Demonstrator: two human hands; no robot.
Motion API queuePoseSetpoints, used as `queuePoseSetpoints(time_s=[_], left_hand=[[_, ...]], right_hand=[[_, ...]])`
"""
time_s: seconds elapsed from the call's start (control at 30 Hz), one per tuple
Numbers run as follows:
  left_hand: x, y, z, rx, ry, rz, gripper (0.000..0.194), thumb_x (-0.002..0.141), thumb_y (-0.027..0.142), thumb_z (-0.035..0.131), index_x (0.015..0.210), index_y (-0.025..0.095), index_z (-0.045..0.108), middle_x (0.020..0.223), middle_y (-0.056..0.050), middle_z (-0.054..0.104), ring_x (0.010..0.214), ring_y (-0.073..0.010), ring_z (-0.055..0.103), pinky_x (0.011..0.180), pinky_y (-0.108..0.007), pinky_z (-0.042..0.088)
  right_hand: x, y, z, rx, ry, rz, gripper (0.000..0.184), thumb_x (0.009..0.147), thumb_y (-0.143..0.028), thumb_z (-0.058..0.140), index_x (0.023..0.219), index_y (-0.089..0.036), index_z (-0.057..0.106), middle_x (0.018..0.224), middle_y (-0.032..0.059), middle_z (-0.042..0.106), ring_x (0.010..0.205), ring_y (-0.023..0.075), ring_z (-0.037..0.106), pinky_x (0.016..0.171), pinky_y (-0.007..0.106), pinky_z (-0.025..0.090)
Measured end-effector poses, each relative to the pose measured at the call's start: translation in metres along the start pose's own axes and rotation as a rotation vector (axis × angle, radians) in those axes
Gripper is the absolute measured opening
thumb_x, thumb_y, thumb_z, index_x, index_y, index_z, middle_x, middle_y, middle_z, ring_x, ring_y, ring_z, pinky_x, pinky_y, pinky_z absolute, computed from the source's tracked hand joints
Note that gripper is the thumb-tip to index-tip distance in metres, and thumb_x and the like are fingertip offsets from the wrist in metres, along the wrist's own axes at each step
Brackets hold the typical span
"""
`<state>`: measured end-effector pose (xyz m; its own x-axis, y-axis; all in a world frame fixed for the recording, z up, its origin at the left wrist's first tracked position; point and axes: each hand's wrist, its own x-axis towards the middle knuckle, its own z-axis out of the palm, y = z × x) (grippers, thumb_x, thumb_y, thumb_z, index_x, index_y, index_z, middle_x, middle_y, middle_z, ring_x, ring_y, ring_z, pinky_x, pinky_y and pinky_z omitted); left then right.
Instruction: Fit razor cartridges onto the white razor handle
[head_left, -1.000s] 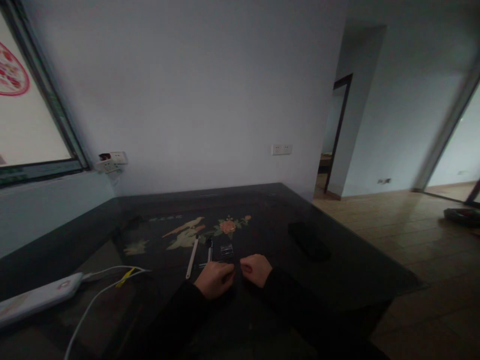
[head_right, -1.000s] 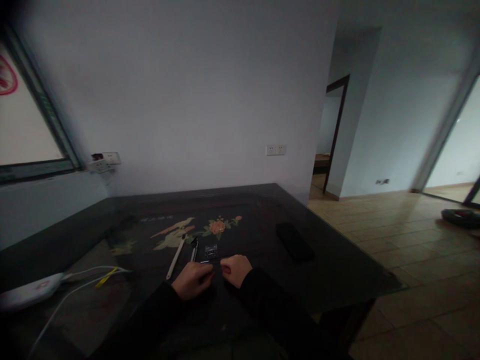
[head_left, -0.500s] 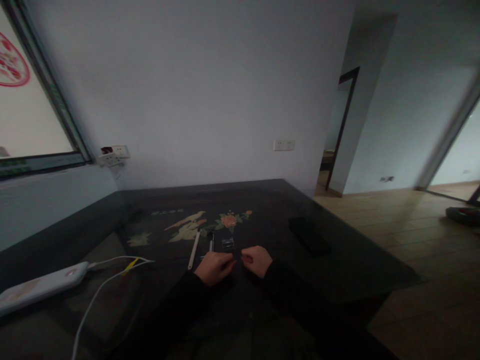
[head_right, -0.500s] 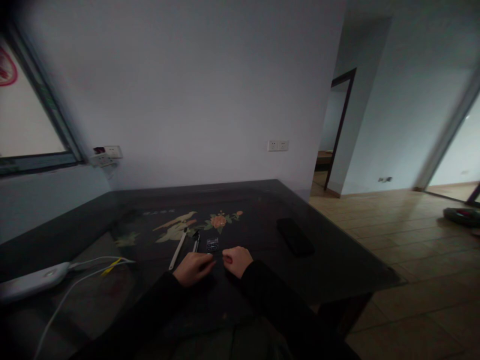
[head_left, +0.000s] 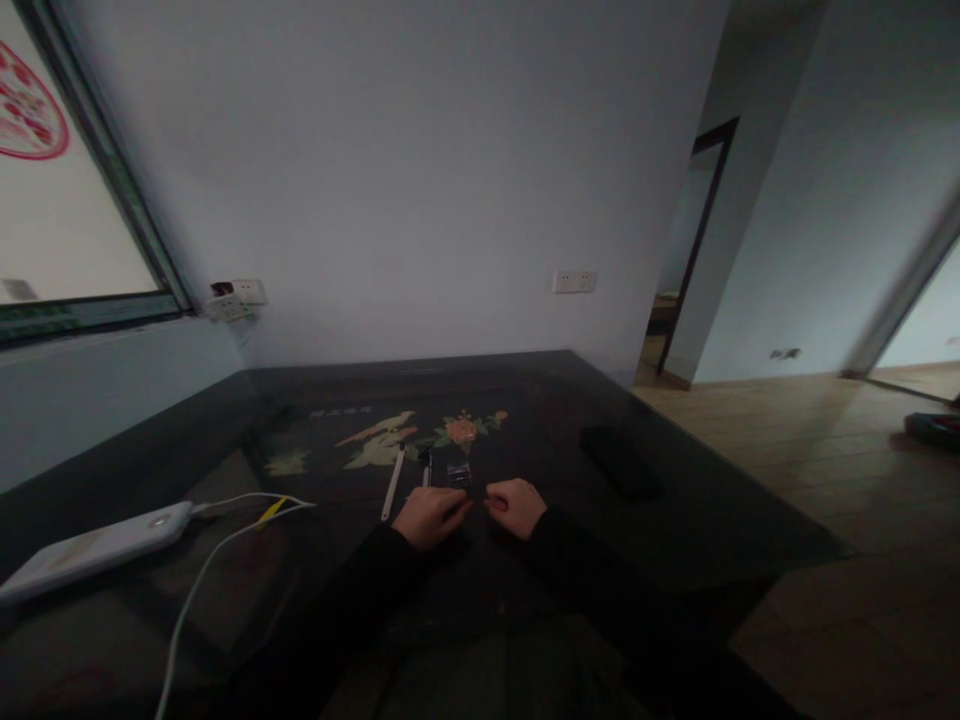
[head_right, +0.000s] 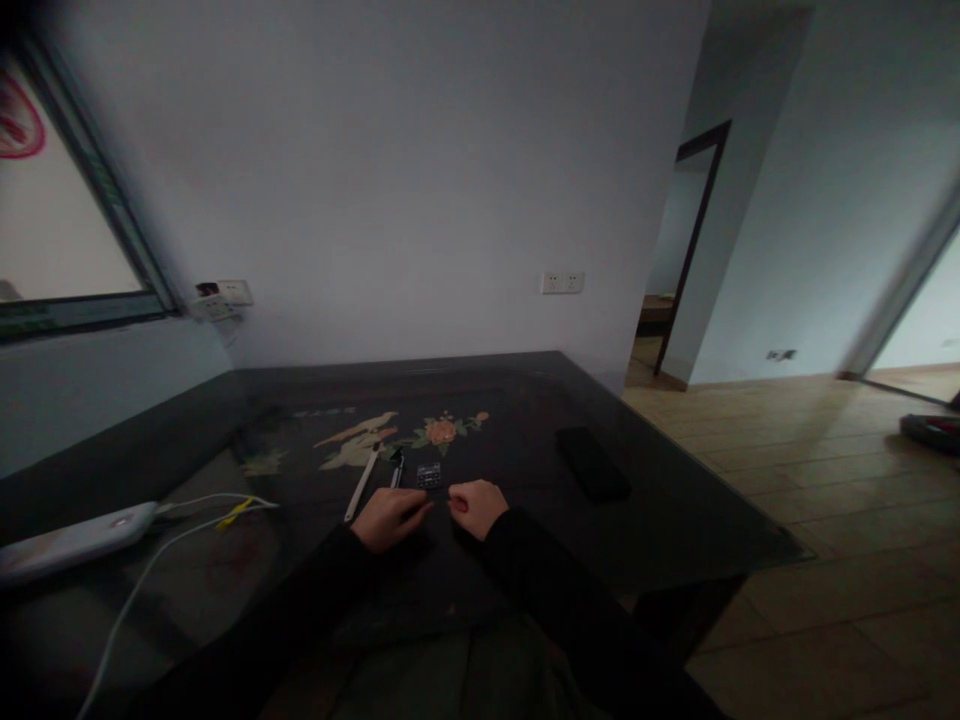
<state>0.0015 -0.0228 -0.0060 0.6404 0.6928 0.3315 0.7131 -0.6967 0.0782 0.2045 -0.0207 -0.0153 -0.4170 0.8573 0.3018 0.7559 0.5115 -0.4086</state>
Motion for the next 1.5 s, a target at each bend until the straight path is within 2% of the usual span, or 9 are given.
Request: queuePoseSetpoints(time_s=[0.37,0.63,0.8,0.97,1.13,1.23,1.33,1.4,1.5], left_hand=[[0.004,-0.027,-0.015,0.153,0.14,-0.52,0.028,0.092,0.033,0.034,0.084,0.021,0.058,0.086,-0.006,0.068,0.077,-0.02,0.062,0.066,-0.029,0.034],[0.01,-0.037,-0.008,0.156,0.086,-0.698,0.033,0.085,0.045,0.044,0.078,0.018,0.062,0.085,-0.011,0.07,0.088,-0.0271,0.063,0.082,-0.04,0.035],[0.014,-0.03,-0.003,0.113,0.08,-0.709,0.031,0.081,0.043,0.047,0.074,0.016,0.063,0.085,-0.014,0.07,0.09,-0.0297,0.062,0.087,-0.045,0.033],[0.015,-0.027,-0.002,0.005,0.146,-0.707,0.023,0.078,0.036,0.05,0.07,0.016,0.06,0.079,-0.015,0.068,0.087,-0.0315,0.062,0.087,-0.047,0.034],[0.019,-0.026,-0.007,-0.259,0.275,-0.647,0.021,0.081,0.037,0.046,0.076,0.019,0.055,0.068,-0.006,0.063,0.069,-0.0225,0.062,0.069,-0.033,0.042],[0.03,-0.015,-0.008,-0.478,0.364,-0.535,0.027,0.084,0.044,0.042,0.081,0.019,0.054,0.073,-0.004,0.064,0.069,-0.0179,0.061,0.065,-0.027,0.044],[0.041,0.002,-0.005,-0.672,0.435,-0.466,0.031,0.082,0.047,0.044,0.083,0.018,0.055,0.078,-0.005,0.065,0.073,-0.0178,0.062,0.064,-0.026,0.047],[0.046,0.012,-0.002,-0.775,0.462,-0.435,0.032,0.081,0.048,0.048,0.084,0.017,0.055,0.08,-0.006,0.066,0.074,-0.0179,0.063,0.065,-0.026,0.048],[0.046,0.022,0.001,-0.88,0.485,-0.4,0.031,0.078,0.047,0.053,0.085,0.017,0.057,0.082,-0.006,0.067,0.076,-0.0175,0.063,0.067,-0.025,0.049]], right_hand=[[-0.001,-0.002,-0.001,0.032,0.015,-0.007,0.03,0.074,-0.02,0.053,0.055,-0.019,0.03,0.053,-0.0049,0.036,0.053,0.0098,0.029,0.054,0.025,0.017],[-0.001,-0.002,-0.001,0.043,0.008,-0.018,0.031,0.074,-0.019,0.053,0.055,-0.018,0.028,0.054,-0.0047,0.036,0.054,0.0097,0.029,0.055,0.025,0.017],[0.0,-0.001,0.0,0.052,0.013,-0.009,0.03,0.074,-0.02,0.054,0.055,-0.019,0.03,0.053,-0.0048,0.035,0.053,0.0098,0.029,0.054,0.025,0.016],[-0.002,-0.002,0.001,0.071,0.034,-0.005,0.03,0.073,-0.018,0.054,0.055,-0.018,0.03,0.053,-0.0051,0.035,0.053,0.0096,0.028,0.054,0.025,0.016],[0.004,-0.001,0.0,0.111,0.093,0.005,0.031,0.075,-0.018,0.053,0.055,-0.018,0.03,0.051,-0.0056,0.034,0.051,0.0089,0.03,0.053,0.024,0.018],[0.017,-0.004,-0.004,0.357,0.29,0.053,0.025,0.078,-0.029,0.054,0.06,-0.02,0.039,0.055,-0.005,0.04,0.052,0.0098,0.038,0.053,0.022,0.027],[0.032,-0.012,-0.006,0.714,0.494,0.105,0.024,0.081,-0.043,0.052,0.081,-0.019,0.054,0.066,-0.0005,0.053,0.06,0.0134,0.05,0.056,0.024,0.039],[0.038,-0.018,-0.005,0.854,0.528,0.108,0.033,0.083,-0.047,0.051,0.095,-0.018,0.06,0.074,0.0036,0.06,0.067,0.0157,0.056,0.059,0.026,0.045],[0.038,-0.024,0.001,0.872,0.542,0.042,0.033,0.08,-0.046,0.057,0.098,-0.019,0.066,0.091,0.0076,0.063,0.084,0.0194,0.06,0.067,0.028,0.049]])
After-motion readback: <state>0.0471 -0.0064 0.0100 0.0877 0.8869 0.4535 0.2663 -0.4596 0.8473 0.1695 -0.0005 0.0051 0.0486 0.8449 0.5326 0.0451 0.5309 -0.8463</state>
